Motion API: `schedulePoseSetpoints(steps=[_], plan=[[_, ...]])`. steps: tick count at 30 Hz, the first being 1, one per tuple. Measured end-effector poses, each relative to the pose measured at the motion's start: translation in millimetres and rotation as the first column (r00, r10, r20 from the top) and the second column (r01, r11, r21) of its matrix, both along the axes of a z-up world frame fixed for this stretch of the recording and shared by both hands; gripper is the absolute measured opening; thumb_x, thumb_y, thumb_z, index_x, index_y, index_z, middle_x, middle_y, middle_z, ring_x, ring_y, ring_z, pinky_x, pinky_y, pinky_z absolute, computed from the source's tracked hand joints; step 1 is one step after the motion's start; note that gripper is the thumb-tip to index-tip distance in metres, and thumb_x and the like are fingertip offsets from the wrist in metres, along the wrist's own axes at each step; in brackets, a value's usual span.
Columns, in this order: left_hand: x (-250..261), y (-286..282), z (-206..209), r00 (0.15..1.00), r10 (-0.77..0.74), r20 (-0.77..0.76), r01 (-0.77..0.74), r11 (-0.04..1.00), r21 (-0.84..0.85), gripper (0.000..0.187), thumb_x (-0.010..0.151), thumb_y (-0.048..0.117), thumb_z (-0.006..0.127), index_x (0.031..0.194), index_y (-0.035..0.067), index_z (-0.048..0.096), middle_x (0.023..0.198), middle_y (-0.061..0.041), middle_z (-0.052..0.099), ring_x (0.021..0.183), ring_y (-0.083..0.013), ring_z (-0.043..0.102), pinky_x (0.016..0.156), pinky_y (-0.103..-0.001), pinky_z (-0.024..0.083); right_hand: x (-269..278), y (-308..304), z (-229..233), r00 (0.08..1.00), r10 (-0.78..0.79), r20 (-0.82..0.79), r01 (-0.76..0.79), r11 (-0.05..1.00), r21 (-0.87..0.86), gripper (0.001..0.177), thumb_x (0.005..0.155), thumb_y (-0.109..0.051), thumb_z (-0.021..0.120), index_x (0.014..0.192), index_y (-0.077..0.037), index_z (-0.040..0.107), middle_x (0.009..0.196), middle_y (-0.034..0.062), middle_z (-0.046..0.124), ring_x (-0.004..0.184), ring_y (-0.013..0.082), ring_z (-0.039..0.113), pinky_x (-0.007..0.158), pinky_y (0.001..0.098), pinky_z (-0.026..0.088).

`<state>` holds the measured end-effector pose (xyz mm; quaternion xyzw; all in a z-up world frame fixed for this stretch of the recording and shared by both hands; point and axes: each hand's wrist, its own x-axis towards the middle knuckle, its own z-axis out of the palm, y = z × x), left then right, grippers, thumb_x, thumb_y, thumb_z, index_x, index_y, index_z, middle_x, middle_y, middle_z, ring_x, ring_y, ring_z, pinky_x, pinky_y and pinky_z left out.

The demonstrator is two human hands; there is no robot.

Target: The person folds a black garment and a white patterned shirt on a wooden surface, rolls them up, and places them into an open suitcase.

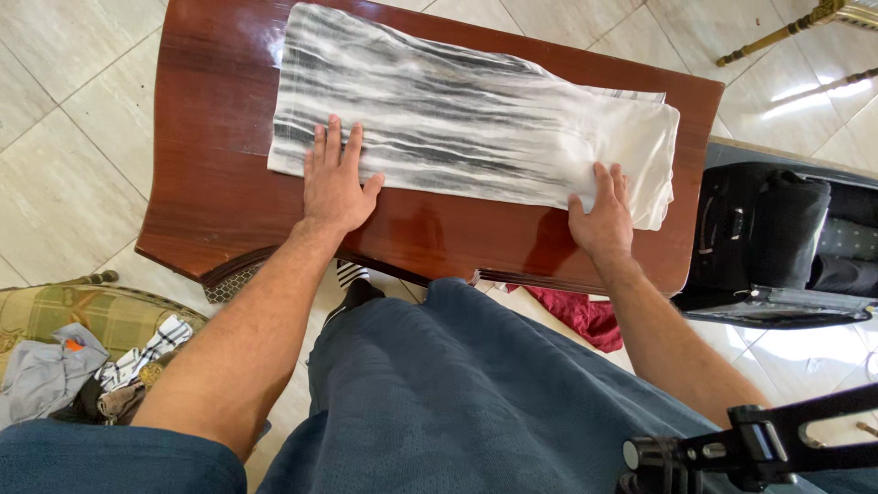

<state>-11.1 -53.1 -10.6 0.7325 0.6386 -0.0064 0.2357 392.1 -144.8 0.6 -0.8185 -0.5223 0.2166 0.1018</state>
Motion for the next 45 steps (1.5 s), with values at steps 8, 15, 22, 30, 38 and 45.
schedulePoseSetpoints(steps=[8,15,22,30,38,45], plan=[[-3,-44,3,0.996,0.087,0.005,-0.087,0.996,0.008,0.087,0.096,0.044,0.064,0.165,0.02,0.016,0.172,-0.015,0.002,0.158,-0.0346,0.004,0.125,-0.055,0.011,2,-24,-6,0.996,0.093,0.014,-0.094,0.993,0.076,0.073,0.093,-0.025,0.067,0.158,-0.011,0.036,0.168,0.0221,0.024,0.156,0.0398,0.019,0.125,0.0478,0.025],[2,-61,28,0.972,0.218,-0.086,-0.227,0.967,-0.115,0.09,0.089,0.041,0.07,0.162,0.023,0.02,0.171,-0.01,0.006,0.157,-0.0304,0.007,0.124,-0.055,0.013,-5,-51,-9,0.989,0.142,0.032,-0.145,0.982,0.121,0.072,0.094,-0.025,0.066,0.159,-0.011,0.037,0.168,0.0237,0.024,0.156,0.0413,0.02,0.125,0.0501,0.022],[32,-26,16,0.96,0.072,0.269,-0.171,0.915,0.365,0.041,0.091,0.006,0.074,0.13,0.005,0.062,0.132,-0.016,0.059,0.124,-0.0354,0.057,0.105,-0.05,0.044,-20,-59,4,0.996,0.088,0.012,-0.089,0.993,0.078,0.069,0.093,-0.027,0.066,0.154,-0.011,0.04,0.166,0.0235,0.026,0.154,0.0403,0.021,0.122,0.0492,0.024],[108,67,-1,0.834,-0.275,0.477,-0.005,0.862,0.507,0.01,0.091,0.007,0.077,0.099,0.009,0.071,0.1,-0.008,0.069,0.1,-0.0305,0.065,0.086,-0.047,0.049,-33,-31,24,0.991,-0.133,-0.013,0.131,0.989,-0.07,0.051,0.094,-0.032,0.065,0.139,-0.011,0.053,0.149,0.0166,0.053,0.136,0.0389,0.052,0.113,0.0487,0.043],[146,123,-6,0.849,-0.45,0.276,0.375,0.882,0.285,0.008,0.081,0.016,0.082,0.087,0.014,0.078,0.092,-0.005,0.072,0.098,-0.0277,0.066,0.091,-0.049,0.044,-15,-32,14,1.0,-0.025,-0.014,0.024,0.997,-0.079,0.06,0.087,-0.033,0.072,0.138,-0.01,0.051,0.151,0.0179,0.048,0.13,0.0422,0.053,0.106,0.0493,0.044],[149,138,-13,0.854,-0.351,0.383,0.191,0.898,0.397,0.005,0.09,0.014,0.077,0.089,0.012,0.073,0.095,-0.008,0.07,0.095,-0.0308,0.066,0.082,-0.051,0.046,-13,-29,20,0.999,0.038,0.008,-0.037,0.994,-0.098,0.062,0.086,-0.035,0.074,0.138,-0.009,0.052,0.153,0.0179,0.047,0.136,0.0408,0.051,0.111,0.0471,0.044]])
